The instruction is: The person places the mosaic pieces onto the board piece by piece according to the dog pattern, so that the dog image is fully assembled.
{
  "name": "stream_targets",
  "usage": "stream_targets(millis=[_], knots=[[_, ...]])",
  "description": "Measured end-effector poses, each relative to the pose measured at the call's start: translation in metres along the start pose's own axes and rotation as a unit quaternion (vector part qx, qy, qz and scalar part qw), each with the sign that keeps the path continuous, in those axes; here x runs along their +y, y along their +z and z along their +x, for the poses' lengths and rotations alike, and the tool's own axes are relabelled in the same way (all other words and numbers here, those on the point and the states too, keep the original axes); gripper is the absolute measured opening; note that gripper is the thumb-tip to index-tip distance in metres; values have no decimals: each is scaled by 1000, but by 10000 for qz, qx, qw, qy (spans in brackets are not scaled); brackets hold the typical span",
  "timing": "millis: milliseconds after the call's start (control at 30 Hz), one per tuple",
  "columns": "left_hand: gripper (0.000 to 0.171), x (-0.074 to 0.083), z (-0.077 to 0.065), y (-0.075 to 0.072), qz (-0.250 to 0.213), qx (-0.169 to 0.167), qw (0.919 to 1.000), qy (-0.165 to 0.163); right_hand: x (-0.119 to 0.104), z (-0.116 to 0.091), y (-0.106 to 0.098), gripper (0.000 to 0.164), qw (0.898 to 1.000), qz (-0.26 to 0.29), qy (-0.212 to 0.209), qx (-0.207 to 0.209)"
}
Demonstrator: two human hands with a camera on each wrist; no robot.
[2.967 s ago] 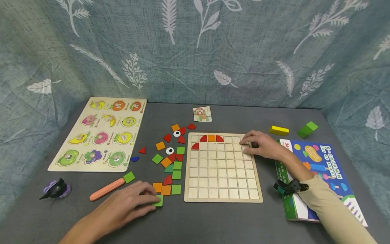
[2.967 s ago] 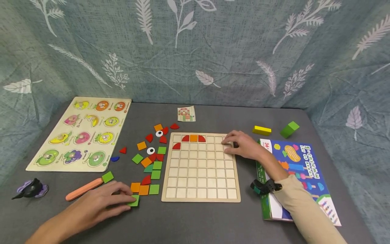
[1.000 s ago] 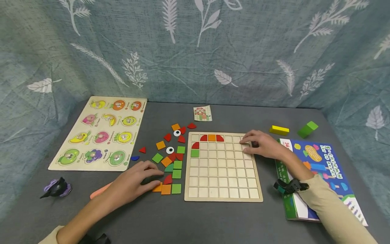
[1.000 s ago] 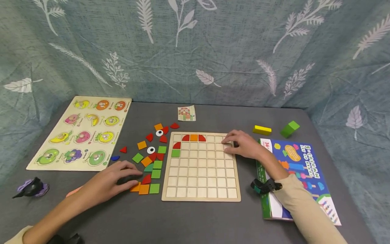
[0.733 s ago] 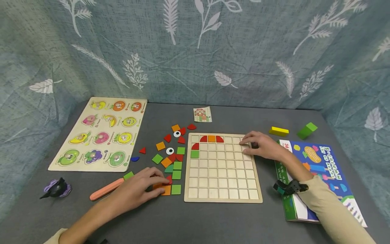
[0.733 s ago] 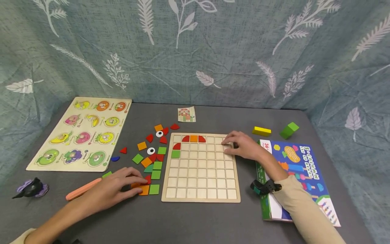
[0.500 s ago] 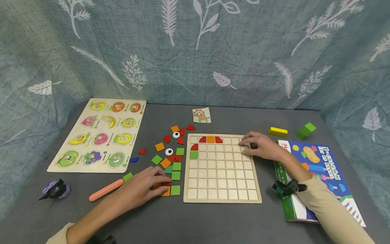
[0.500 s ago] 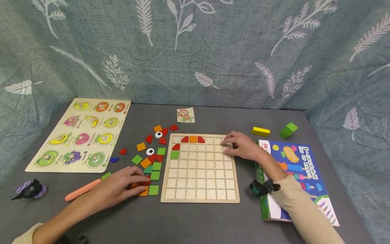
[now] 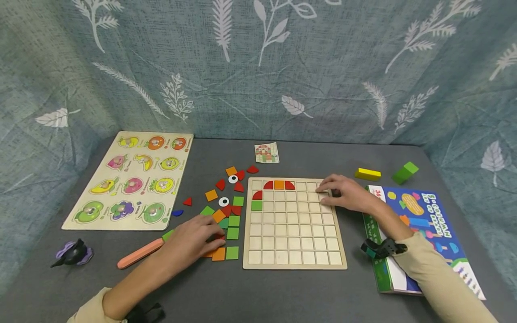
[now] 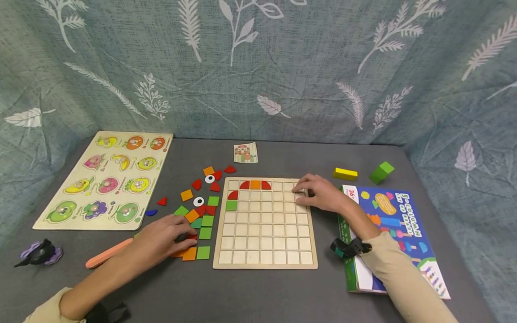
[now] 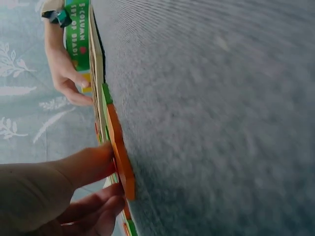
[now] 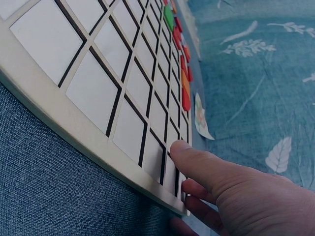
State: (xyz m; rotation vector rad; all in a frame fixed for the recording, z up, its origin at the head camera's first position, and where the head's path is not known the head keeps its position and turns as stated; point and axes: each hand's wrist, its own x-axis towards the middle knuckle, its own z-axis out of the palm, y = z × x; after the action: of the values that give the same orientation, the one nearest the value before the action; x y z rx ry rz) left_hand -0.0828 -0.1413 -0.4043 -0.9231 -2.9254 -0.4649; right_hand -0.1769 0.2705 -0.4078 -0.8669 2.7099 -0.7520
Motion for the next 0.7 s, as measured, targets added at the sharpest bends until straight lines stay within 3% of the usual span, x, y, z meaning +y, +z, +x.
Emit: stream_targets(millis=[200,300,467,700], knots=[[9,4,4,-1,43,-104,9998,-172,0,0,0,31,10000,-24,5,-3],[10,5,5,-4,-177,-208,9994,-202,1,0,0,32,10000,-18,-6,-22],[18,8,9,-10,-965,-489,9938,-260,1,0,-1,31,10000,-3,-11,-41],[22,8,16,-10,-1901,-855,9777,-239,2,0,-1,31,10000,63,-12,-40]])
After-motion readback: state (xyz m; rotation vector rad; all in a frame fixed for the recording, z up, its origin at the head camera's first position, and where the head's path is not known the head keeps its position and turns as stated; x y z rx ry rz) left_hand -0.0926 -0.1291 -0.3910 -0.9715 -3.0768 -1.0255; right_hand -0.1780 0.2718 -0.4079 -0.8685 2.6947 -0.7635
